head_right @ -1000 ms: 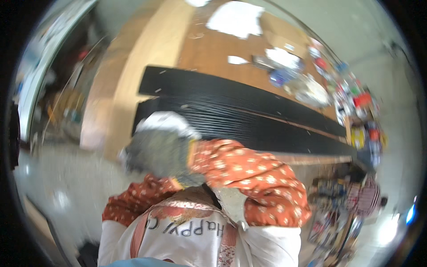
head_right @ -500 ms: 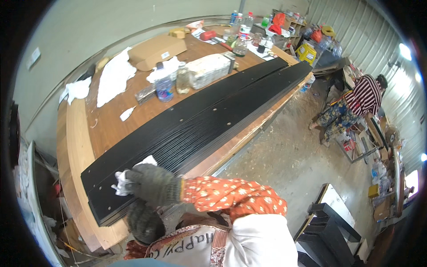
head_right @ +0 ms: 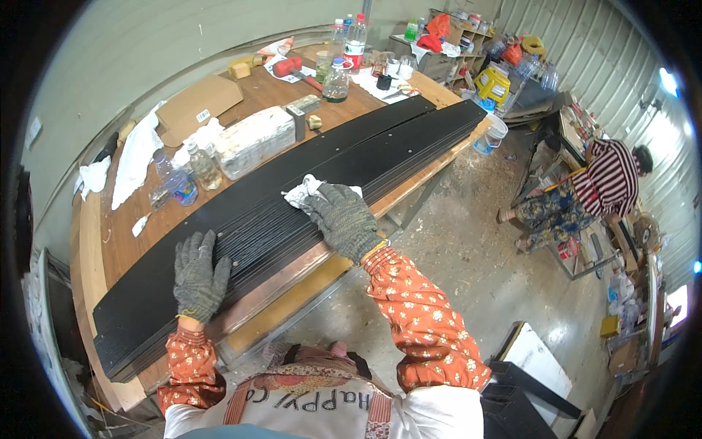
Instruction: The person polishes black panels by rubbing their surfaces and edges with sponges and cloths, applying liquid from a bottle onto a cloth to wipe the surfaces, and scraping corners with a metal tool.
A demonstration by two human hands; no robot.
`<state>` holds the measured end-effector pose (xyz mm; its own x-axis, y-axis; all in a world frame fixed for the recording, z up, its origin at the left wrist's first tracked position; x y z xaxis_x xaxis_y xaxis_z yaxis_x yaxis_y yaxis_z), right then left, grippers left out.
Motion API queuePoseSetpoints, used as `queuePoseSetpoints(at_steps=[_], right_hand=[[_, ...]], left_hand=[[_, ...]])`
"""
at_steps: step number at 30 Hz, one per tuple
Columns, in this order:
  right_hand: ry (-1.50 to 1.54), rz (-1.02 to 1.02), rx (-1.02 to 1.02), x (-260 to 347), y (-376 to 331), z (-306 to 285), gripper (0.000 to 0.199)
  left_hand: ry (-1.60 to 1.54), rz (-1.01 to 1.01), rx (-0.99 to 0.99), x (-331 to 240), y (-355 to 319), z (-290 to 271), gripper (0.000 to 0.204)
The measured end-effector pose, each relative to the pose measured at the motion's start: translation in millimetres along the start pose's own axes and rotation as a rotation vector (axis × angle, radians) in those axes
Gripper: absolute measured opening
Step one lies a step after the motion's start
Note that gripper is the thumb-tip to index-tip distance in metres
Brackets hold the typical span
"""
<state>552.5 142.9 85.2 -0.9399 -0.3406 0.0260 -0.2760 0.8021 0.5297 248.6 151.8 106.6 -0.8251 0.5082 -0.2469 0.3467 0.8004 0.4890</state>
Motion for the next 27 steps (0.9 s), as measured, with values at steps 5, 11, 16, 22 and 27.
queuePoseSetpoints(at_steps=[5,11,16,22,27], right_hand=[[-0.077,-0.114,-0.054,-14,6,0,0.03],[0.18,-0.454,-0.057,1,58,6,0.021],[0.203,-0.528,-0.021,-67,76,25,0.025],[-0.033,-0.3,0.122,-277,54,-1,0.044],[-0.143,0.084,0.06,-448,9,-36,0.05]], left_hand=[[0.143,-0.022,0.136,1,8,14,0.059],[0.153,-0.074,0.152,-6,13,16,0.059],[0.073,-0.293,0.101,23,14,31,0.047],[0.175,-0.512,0.024,42,-11,25,0.037],[0.21,-0.61,-0.051,72,-26,43,0.038]])
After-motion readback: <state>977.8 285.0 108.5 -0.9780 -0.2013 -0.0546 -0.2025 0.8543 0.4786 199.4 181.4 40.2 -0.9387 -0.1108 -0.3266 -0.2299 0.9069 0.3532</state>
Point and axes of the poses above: each hand's wrist, its own y-axis towards the middle knuckle, its own z-axis out of the palm, x = y × z, the point moved 3 cm from there along y, towards the middle knuckle, and after that the axes turned 4 degrees about -z, right-handed, at the moved point
